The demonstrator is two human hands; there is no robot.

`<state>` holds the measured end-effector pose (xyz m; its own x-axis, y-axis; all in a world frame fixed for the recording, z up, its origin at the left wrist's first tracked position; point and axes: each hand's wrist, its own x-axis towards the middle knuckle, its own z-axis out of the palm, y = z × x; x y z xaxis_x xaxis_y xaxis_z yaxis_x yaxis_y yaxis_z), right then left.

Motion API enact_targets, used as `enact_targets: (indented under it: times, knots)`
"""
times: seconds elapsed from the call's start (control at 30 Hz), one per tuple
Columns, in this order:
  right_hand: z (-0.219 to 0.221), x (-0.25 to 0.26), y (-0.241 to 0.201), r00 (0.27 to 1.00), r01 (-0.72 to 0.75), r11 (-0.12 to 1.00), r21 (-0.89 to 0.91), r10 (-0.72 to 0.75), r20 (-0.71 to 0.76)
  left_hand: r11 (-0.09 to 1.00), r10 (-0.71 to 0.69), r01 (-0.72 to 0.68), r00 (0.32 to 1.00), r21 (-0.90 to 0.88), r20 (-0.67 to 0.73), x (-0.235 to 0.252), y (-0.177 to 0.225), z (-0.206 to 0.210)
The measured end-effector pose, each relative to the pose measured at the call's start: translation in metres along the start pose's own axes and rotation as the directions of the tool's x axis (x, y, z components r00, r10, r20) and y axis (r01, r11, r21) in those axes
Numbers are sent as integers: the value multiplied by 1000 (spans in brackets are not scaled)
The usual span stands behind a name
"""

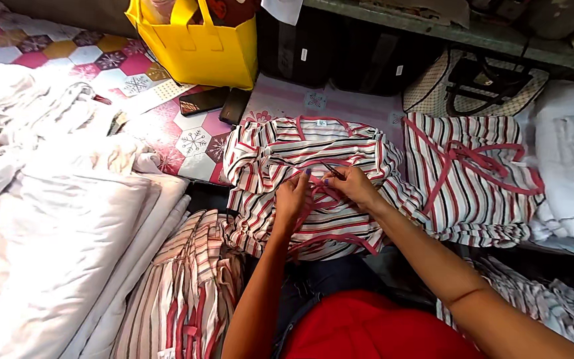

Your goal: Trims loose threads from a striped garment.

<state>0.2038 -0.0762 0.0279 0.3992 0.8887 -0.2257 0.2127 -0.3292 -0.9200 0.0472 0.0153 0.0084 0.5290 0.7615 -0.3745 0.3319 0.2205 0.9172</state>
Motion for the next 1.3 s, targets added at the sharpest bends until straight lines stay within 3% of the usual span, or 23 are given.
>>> enact_targets:
  times: [0.13,0.23,0.3,0.33,0.37,0.43,0.47,0.53,0.6,0.7,0.9,1.3]
  knots:
    - [14,-22,16,934,312,881,-357,-353,-55,928,-60,67,998,-368,30,-13,-11,7]
    - [31,-35,45,743,556,610,-565,-670,8,817,-144,156,987,-555,67,-32,-16,13]
    - [37,-38,58,648,615,476,-629,-759,59,787,-175,132,984,-603,-13,-35,-26,23]
    - [39,-40,61,666,610,489,-624,-742,71,773,-183,107,981,-625,-58,-35,-30,26]
    - [38,-44,60,734,575,566,-591,-675,68,753,-193,98,978,-651,-76,-35,-32,28]
    - [26,-52,44,929,357,831,-427,-364,68,692,-216,117,975,-712,-50,-37,-29,25]
    - [17,-52,36,972,235,913,-334,-219,85,659,-230,132,973,-741,-32,-38,-27,24]
    - [2,-51,31,987,159,958,-237,-145,75,611,-254,150,967,-777,-13,-39,-26,22]
    - [-6,-50,29,979,201,921,-332,-195,51,585,-264,163,964,-794,3,-41,-26,23]
    - [-5,-51,29,942,300,763,-572,-332,51,554,-279,190,960,-811,35,-42,-23,22]
    - [9,-46,52,789,447,484,-752,-610,76,537,-288,203,956,-819,48,-42,-22,20]
    - [12,-42,56,756,456,431,-778,-649,84,505,-265,196,962,-841,66,-40,-29,23]
